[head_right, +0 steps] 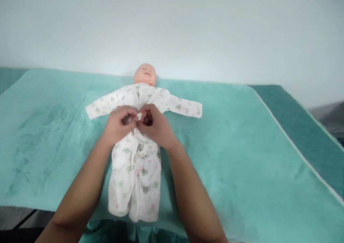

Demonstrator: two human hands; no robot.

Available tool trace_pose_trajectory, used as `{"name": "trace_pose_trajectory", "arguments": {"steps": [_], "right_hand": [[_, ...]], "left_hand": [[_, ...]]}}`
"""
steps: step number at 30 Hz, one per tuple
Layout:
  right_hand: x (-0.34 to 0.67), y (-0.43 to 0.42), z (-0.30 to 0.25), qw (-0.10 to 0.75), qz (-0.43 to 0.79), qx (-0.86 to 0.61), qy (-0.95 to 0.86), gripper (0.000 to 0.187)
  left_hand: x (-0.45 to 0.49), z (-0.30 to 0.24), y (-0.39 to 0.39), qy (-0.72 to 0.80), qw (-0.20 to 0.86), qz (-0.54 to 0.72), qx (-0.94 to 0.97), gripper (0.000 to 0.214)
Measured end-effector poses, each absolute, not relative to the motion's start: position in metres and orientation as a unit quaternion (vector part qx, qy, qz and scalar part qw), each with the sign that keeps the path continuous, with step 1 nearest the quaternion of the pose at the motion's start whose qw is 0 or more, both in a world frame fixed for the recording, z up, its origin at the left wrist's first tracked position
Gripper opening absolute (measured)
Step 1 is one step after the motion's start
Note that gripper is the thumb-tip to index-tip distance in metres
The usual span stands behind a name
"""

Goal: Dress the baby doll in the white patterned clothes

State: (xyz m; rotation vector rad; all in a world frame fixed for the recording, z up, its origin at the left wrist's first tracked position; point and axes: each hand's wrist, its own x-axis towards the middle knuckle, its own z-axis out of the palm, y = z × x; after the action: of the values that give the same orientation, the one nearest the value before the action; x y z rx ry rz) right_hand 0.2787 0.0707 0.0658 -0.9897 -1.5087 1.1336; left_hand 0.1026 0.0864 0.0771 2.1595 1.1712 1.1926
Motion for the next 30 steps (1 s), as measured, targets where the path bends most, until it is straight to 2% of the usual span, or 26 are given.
{"name": "trace_pose_trajectory", "arguments": {"steps": [15,30], "right_hand": [[0.278,0.072,0.068,0.491,0.486,-0.404,-0.6,0.035],[0.274,0.071,0.068,0.506,0.458,-0.448,-0.578,0.029]], "left_hand": [[0.095,0.078,0.094,0.373,0.398,0.431,0.719,0.008],[0.091,0.087,0.091,0.379,0.489,0.385,0.685,0.01]]}}
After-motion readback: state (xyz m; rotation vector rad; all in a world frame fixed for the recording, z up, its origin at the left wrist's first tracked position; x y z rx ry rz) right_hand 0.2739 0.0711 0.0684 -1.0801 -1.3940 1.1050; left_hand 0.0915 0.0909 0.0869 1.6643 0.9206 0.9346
